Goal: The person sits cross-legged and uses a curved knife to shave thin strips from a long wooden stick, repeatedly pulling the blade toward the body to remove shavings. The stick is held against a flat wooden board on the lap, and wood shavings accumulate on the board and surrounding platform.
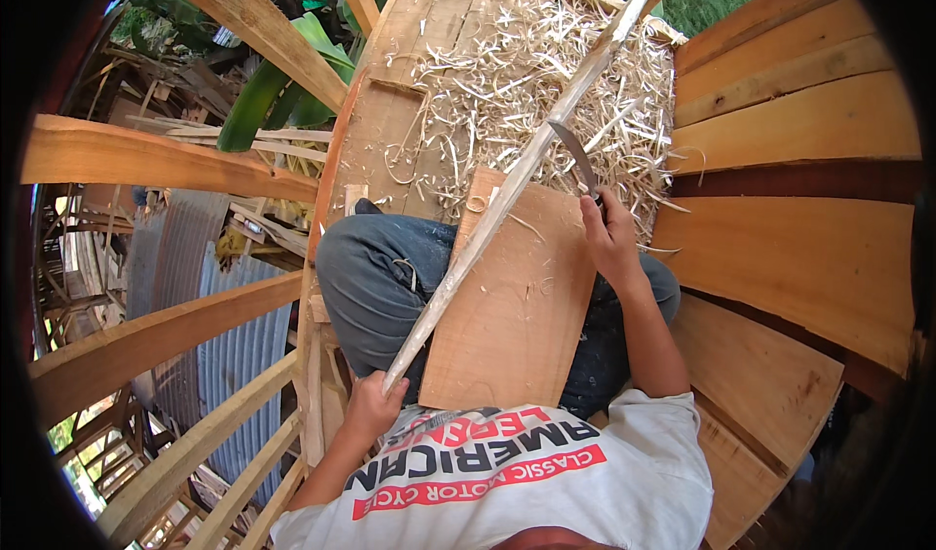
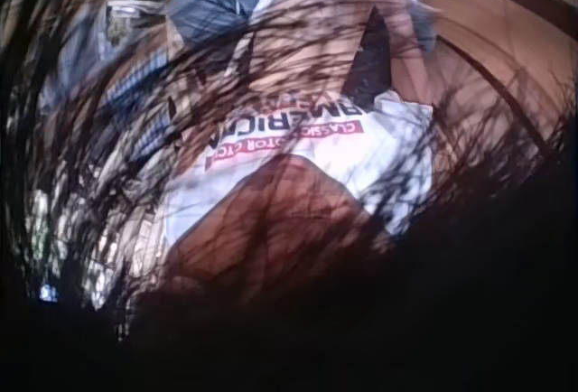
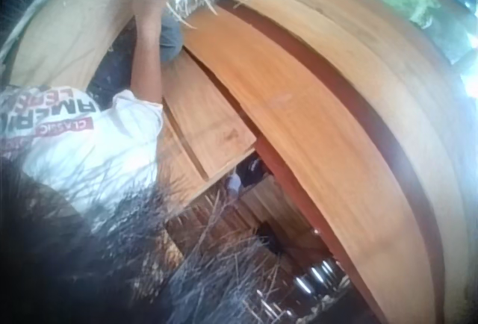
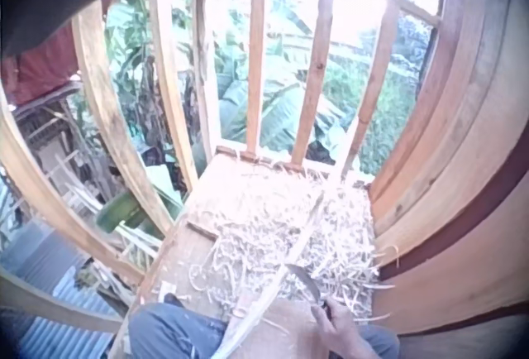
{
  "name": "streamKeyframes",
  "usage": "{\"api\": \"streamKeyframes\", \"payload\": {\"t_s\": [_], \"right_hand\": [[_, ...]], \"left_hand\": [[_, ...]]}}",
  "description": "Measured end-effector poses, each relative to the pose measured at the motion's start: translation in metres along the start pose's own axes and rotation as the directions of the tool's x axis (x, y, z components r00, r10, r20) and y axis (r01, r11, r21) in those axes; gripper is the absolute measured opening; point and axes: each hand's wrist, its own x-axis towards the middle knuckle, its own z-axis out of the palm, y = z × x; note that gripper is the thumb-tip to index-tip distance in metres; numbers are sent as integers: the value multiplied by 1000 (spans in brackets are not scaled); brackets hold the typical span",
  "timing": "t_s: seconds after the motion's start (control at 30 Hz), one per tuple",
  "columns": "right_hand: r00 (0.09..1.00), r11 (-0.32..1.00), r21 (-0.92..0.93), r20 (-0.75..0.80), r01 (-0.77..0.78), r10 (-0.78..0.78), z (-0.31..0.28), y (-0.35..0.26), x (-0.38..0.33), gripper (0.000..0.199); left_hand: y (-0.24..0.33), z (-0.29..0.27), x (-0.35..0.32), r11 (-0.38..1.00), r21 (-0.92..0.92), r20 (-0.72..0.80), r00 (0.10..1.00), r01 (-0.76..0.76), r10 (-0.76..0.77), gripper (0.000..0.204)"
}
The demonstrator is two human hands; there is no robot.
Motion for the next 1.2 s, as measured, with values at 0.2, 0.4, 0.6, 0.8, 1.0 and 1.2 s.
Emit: {"api": "streamKeyframes", "payload": {"t_s": [0.2,0.4,0.6,0.8,1.0,1.2], "right_hand": [[977,974,-193,200,119,-80,2,-23,-27,28],[937,897,-371,330,240,-114,6,-31,-40,33],[919,809,-509,385,293,-90,1,-43,-33,33],[880,750,-521,444,408,-170,20,-37,-59,39],[931,729,-591,310,346,-191,25,-34,-48,47],[940,669,-661,269,338,-209,27,-34,-38,50]], "left_hand": [[-2,14,-2,989,135,-95,993,-58,71,41],[-15,20,-4,969,197,-119,977,-151,176,56],[-21,25,-4,976,160,-146,975,-146,170,55],[-21,24,-3,978,144,-123,978,-150,168,53],[-19,24,-3,984,117,-122,981,-136,150,52],[-18,27,-2,984,129,-127,982,-125,142,51]]}}
